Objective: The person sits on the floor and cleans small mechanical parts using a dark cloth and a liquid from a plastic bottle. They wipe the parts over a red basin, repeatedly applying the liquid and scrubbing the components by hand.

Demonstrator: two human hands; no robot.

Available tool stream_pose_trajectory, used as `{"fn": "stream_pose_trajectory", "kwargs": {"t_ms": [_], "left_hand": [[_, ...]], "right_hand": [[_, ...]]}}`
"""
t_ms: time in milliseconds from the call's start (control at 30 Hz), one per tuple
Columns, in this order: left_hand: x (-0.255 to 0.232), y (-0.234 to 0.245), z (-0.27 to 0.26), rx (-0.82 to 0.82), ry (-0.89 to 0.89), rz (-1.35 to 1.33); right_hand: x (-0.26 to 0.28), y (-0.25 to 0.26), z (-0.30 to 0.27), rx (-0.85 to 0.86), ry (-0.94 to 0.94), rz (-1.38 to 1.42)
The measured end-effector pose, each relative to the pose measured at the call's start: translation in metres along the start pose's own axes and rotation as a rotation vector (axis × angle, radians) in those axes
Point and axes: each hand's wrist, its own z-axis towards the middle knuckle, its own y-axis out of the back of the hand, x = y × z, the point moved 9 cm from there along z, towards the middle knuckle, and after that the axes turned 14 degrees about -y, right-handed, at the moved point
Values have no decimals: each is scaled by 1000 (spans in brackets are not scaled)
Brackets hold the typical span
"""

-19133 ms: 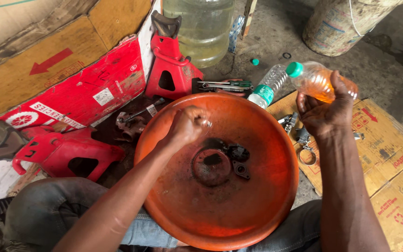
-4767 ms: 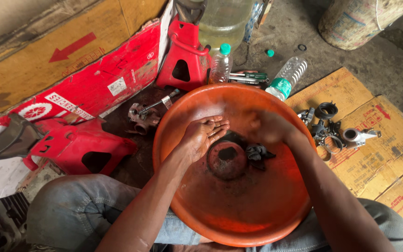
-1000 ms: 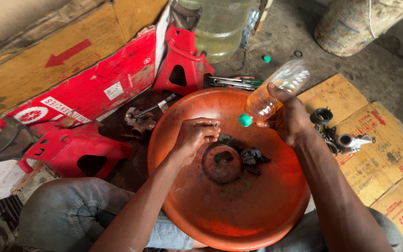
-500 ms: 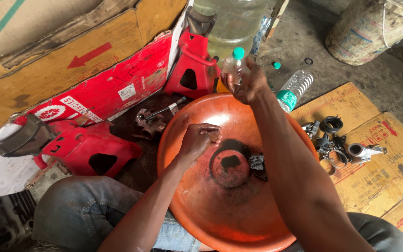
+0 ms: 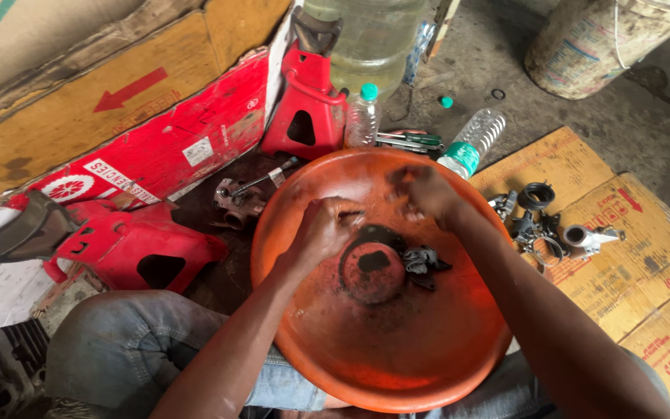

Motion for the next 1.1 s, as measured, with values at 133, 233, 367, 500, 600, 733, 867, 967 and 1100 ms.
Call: {"fn": "stream_pose_trajectory", "kwargs": {"t_ms": [133, 233, 367, 500, 600, 733, 867, 967, 1100], "left_hand": [[-23, 6, 5, -89, -116, -11], [-18, 2, 5, 85, -43, 107], [-48, 4, 21, -49, -216, 101], [-85, -33, 65, -96, -299, -6], [-117, -103, 115, -1, -280, -90], [-154, -210, 161, 242, -232, -90], [-150, -288, 184, 318, -33, -130], [-137, -327, 192, 328, -4, -166], [-123, -370, 194, 476, 45, -83]], "right_hand": [[-20, 15, -33, -135, 131, -253], [-30, 16, -46, -116, 201, -357], [-49, 14, -47, -116, 206, -569], [-45, 2, -45, -220, 367, -757], [-46, -13, -38, -190, 378, -689], [-42, -14, -33, -205, 394, -590], [-43, -4, -34, -149, 436, -566], [-46, 3, -33, -125, 435, -624], [-38, 14, -31, -185, 470, -565]]}}
